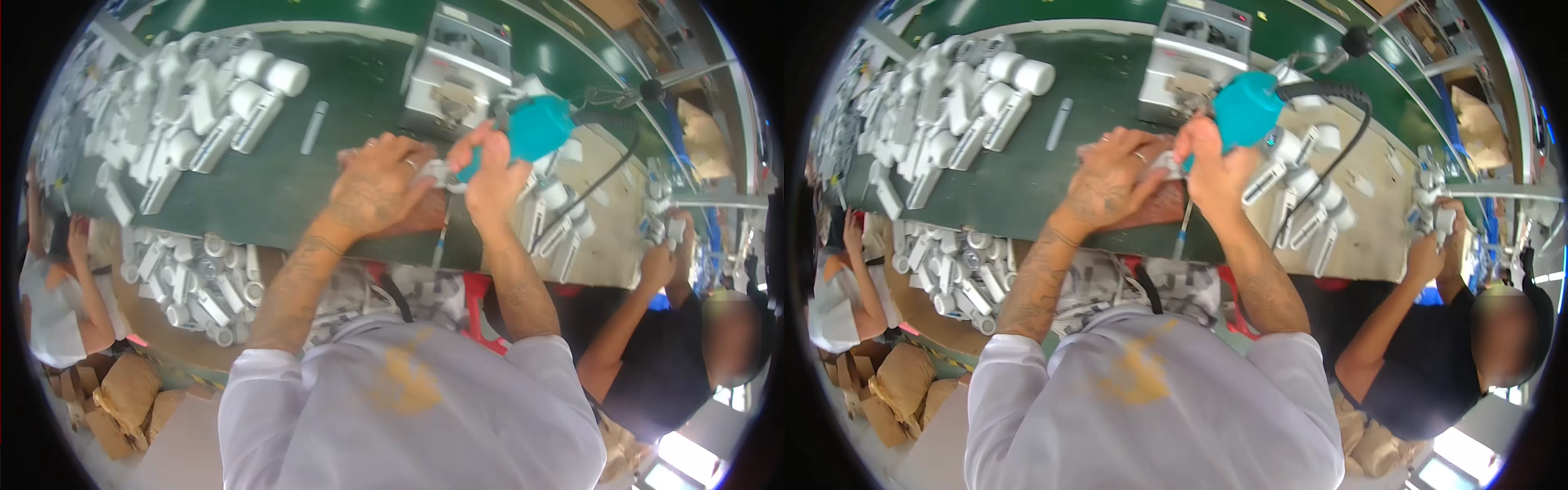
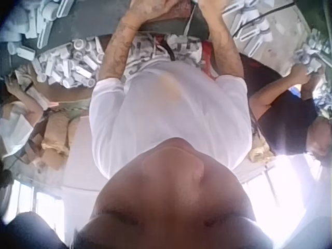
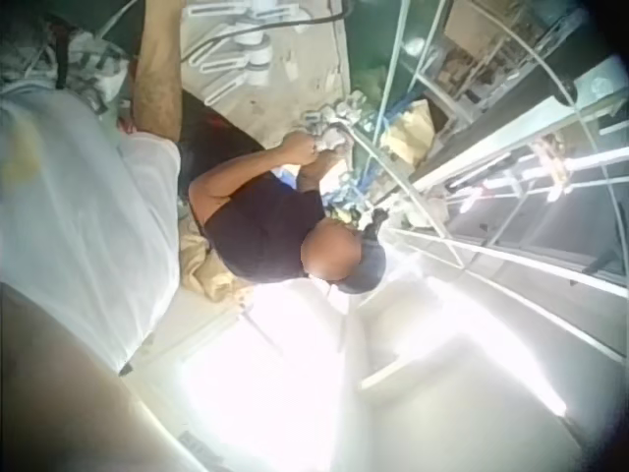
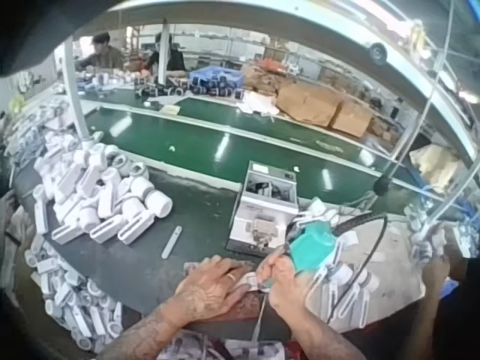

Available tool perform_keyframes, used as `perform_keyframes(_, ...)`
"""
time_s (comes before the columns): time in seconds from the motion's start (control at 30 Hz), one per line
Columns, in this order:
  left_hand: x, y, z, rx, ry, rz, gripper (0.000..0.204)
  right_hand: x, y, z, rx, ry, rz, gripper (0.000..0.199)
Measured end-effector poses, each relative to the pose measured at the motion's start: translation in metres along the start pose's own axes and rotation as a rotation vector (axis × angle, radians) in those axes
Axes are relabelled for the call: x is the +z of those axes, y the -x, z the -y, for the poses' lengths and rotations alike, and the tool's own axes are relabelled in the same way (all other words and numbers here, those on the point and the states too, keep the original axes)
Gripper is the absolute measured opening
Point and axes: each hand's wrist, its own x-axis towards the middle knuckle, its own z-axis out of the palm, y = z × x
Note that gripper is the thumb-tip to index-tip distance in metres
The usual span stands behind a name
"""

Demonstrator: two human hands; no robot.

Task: Assembling small white plastic components using an electric screwdriver on a factory production line.

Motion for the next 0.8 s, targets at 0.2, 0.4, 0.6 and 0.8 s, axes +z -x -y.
perform_keyframes(0.2,-0.010,0.013,-0.011,0.359,-0.104,-0.203,0.029,-0.024,0.025,0.019,0.102,-0.188,-0.093,0.059)
perform_keyframes(0.4,-0.099,0.055,0.030,-0.549,0.110,-0.526,0.031,-0.059,0.097,0.064,0.008,-0.266,-0.141,0.064)
perform_keyframes(0.6,-0.222,0.072,0.203,-0.695,-0.268,-0.799,0.039,-0.084,0.140,0.062,0.062,-0.059,-0.278,0.068)
perform_keyframes(0.8,-0.176,-0.020,0.046,-0.325,-0.117,-0.618,0.029,-0.063,0.131,0.066,0.093,-0.136,-0.181,0.069)
